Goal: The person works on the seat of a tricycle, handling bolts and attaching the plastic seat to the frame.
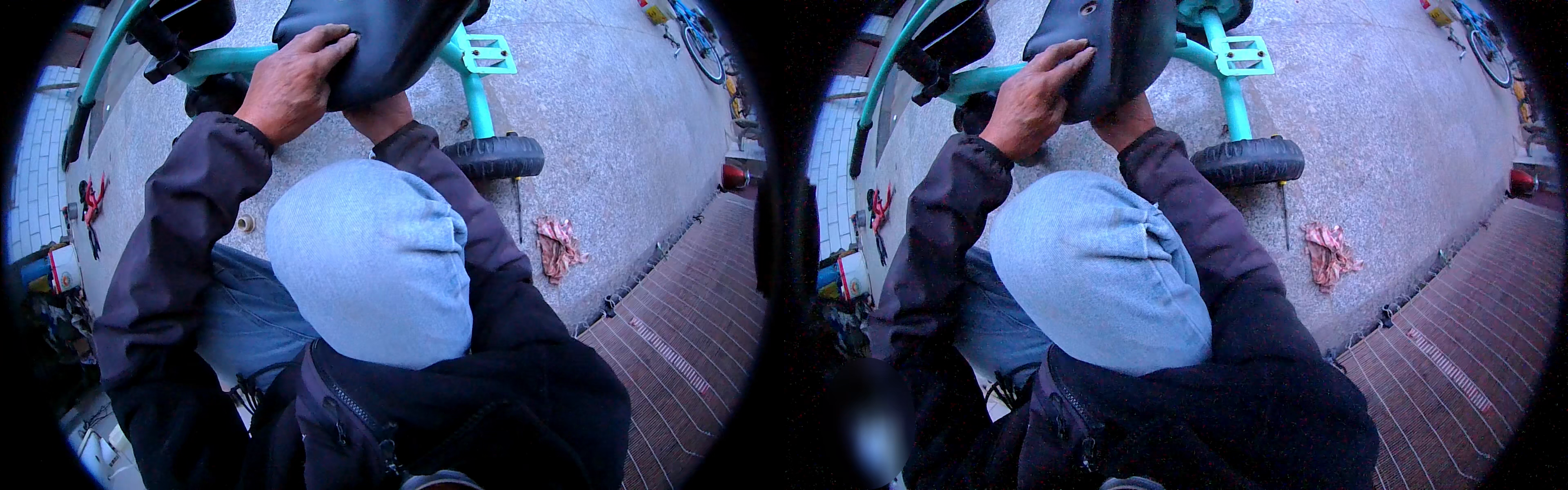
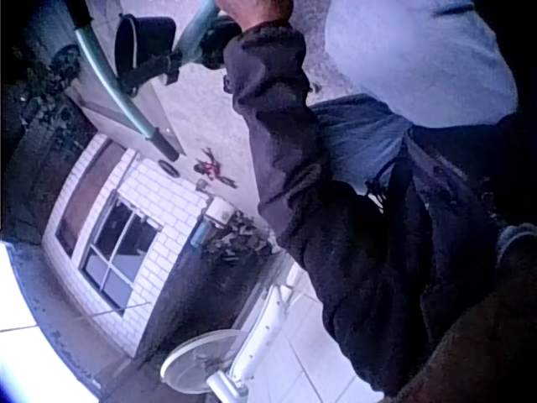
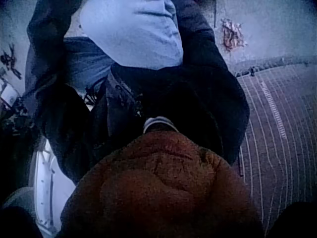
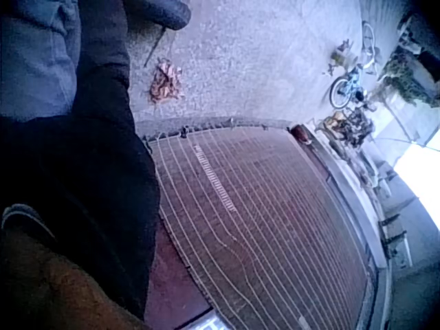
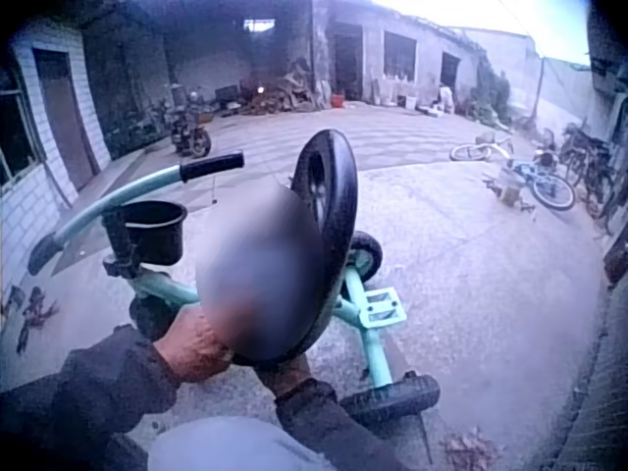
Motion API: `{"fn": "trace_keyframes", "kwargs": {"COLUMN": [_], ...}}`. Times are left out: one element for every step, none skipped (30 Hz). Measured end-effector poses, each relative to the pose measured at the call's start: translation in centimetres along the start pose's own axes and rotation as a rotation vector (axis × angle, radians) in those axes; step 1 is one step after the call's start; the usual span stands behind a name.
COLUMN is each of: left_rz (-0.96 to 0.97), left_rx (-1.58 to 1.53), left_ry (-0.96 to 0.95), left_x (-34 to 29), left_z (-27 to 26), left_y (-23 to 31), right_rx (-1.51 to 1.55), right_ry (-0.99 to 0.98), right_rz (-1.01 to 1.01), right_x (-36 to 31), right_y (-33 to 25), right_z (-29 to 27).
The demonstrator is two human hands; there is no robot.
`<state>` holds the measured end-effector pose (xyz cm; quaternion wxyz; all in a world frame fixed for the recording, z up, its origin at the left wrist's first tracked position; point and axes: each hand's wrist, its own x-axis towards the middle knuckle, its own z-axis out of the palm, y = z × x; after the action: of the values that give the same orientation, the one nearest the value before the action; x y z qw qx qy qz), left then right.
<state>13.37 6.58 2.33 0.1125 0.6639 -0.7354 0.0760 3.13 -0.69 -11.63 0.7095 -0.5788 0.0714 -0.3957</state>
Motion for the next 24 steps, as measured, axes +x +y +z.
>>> {"fn": "trace_keyframes", "kwargs": {"left_rz": [0.005, 0.010, 0.014, 0.019, 0.004, -0.010, -0.025, -0.017, -0.008, -0.001, -0.003, -0.005, -0.008, -0.003, 0.002, 0.007, 0.004, 0.001, -0.001, -0.001, -0.001, -0.002, -0.002, -0.001], "left_rx": [0.000, -0.003, -0.005, -0.008, -0.009, -0.009, -0.010, -0.009, -0.009, -0.008, -0.007, -0.006, -0.005, -0.008, -0.012, -0.015, -0.013, -0.011, -0.010, -0.003, 0.004, 0.012, 0.002, -0.007], "left_ry": [-0.001, 0.002, 0.006, 0.010, 0.000, -0.009, -0.018, -0.011, -0.003, 0.004, 0.002, 0.000, -0.002, 0.000, 0.001, 0.003, 0.000, -0.003, -0.006, -0.003, -0.001, 0.001, 0.000, -0.002], "left_x": [0.0, 0.2, 0.3, 0.4, 0.3, 0.1, -0.1, 0.0, 0.0, 0.1, 0.1, 0.1, 0.1, 0.2, 0.3, 0.4, 0.3, 0.2, 0.1, 0.0, 0.0, -0.1, 0.1, 0.2], "left_z": [0.0, 0.0, 0.0, 0.0, 0.0, 0.1, 0.1, 0.1, 0.1, 0.1, 0.1, 0.1, 0.1, 0.1, 0.1, 0.2, 0.2, 0.2, 0.1, 0.1, 0.1, 0.1, 0.2, 0.2], "left_y": [0.0, 0.1, 0.2, 0.2, 0.1, 0.1, 0.0, 0.0, 0.0, 0.0, 0.0, 0.0, 0.0, 0.0, 0.1, 0.1, 0.1, 0.0, 0.0, -0.1, -0.1, -0.2, -0.1, 0.0], "right_rx": [0.077, 0.151, -0.257, -0.542, -0.815, -0.964, -1.112, -1.002, -0.890, -0.880, -0.870, -0.960, -1.050, -0.761, -0.472, -0.483, -0.486, -0.789, -1.092, -0.975, -0.859, -0.748, -0.648, -0.553], "right_ry": [-0.005, -0.006, -0.039, -0.063, -0.072, -0.073, -0.074, -0.071, -0.067, -0.063, -0.058, -0.052, -0.045, -0.058, -0.069, -0.065, -0.065, -0.050, -0.033, -0.034, -0.034, -0.039, -0.036, -0.037], "right_rz": [0.011, 0.020, -0.111, -0.186, -0.271, -0.302, -0.333, -0.287, -0.242, -0.240, -0.239, -0.282, -0.325, -0.266, -0.205, -0.201, -0.198, -0.250, -0.301, -0.266, -0.232, -0.213, -0.197, -0.197], "right_x": [0.0, 0.1, 0.3, 0.2, 0.2, 0.1, 0.0, 0.0, 0.1, 0.1, 0.1, 0.1, 0.1, 0.2, 0.3, 0.2, 0.2, 0.1, 0.0, -0.1, 0.0, 0.0, 0.0, 0.2], "right_y": [0.1, 0.4, 1.0, 1.5, 1.2, 0.9, 0.7, 0.6, 0.5, 0.5, 0.6, 0.7, 0.8, 1.1, 1.4, 1.5, 1.7, 1.7, 1.7, 1.4, 0.8, 0.8, 0.9, 1.3], "right_z": [-0.1, -0.4, -1.1, -1.6, -1.4, -1.1, -0.8, -0.9, -0.9, -1.0, -1.1, -1.2, -1.2, -1.2, -1.0, -1.1, -1.0, -1.1, -1.1, -1.0, -0.8, -0.6, -0.9, -1.1]}}
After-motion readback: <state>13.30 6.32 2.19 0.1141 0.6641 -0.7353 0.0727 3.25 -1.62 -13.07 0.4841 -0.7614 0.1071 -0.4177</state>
